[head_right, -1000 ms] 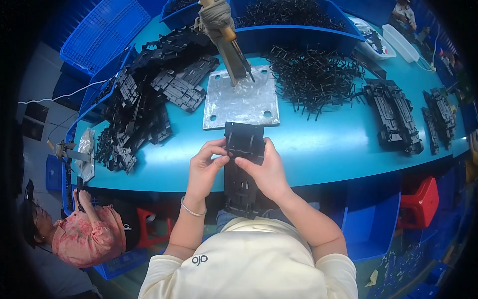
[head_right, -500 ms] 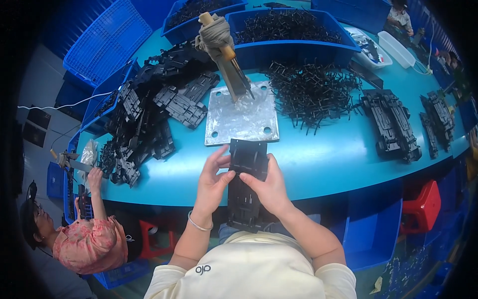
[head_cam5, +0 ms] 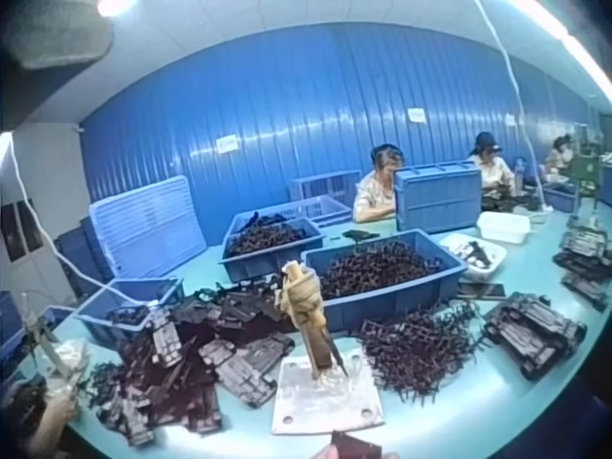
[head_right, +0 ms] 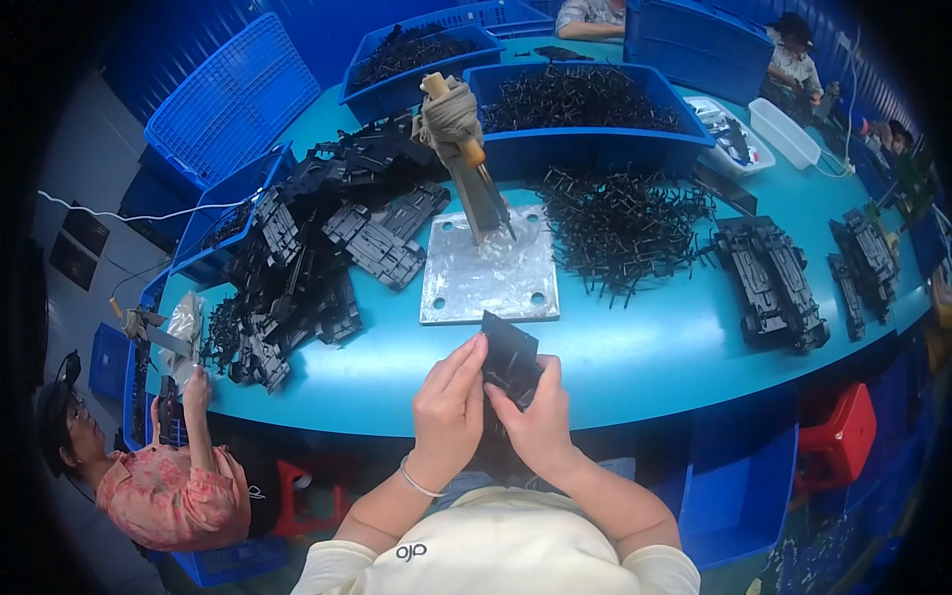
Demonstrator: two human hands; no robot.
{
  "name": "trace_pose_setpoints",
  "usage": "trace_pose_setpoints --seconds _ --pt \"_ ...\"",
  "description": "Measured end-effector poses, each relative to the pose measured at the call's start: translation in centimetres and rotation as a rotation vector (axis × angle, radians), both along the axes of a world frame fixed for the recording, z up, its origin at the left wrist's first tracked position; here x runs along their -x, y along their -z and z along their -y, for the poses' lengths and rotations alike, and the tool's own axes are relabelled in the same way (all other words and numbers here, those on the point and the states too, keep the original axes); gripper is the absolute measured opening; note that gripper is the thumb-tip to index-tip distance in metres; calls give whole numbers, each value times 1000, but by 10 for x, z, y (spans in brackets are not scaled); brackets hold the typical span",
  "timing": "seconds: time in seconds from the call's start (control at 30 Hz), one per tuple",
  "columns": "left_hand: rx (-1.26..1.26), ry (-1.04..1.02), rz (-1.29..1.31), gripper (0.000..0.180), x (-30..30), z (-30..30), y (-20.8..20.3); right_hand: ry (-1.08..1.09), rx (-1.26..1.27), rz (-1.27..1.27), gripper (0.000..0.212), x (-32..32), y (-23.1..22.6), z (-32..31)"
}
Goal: Assembling plastic components onto a toy base using a stationary press tool on an assembly line.
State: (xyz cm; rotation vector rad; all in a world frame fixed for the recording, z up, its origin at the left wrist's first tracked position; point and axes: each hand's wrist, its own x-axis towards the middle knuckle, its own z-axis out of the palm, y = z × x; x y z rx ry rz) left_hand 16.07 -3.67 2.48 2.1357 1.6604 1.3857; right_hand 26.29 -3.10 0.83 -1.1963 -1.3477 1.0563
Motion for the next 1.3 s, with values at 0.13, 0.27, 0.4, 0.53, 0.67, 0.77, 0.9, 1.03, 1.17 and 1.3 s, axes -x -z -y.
trace_pose_setpoints --seconds 0.13,0.27,0.4,0.53,0.67,0.77,0.9,1.03,1.17,1.3 --pt "58 63 13 33 -4 -3 -1 20 -103 51 48 -4 2 1" --pt "243 183 -139 59 -12 4 -20 0 -223 260 60 -8 4 6" --pt "350 240 -150 77 -11 3 -19 -184 -276 211 63 -18 -3 9" --pt "363 251 -63 86 -6 8 -26 -431 -152 207 68 -32 -19 12" --pt "357 331 121 87 -5 6 -24 -426 -402 376 64 -37 -33 6" --pt "430 398 315 78 -7 10 -20 -393 -452 590 60 -41 -45 9" --pt "642 319 723 46 -10 12 -10 -348 -507 873 59 -38 -49 6" --pt "752 461 1240 30 -11 8 4 -74 -142 175 47 -44 -24 2" --pt "929 433 1194 30 -9 12 -3 -134 189 -347 33 -50 -8 0" --pt "1041 532 1372 30 1 7 11 -281 274 -288 16 -53 8 -4"
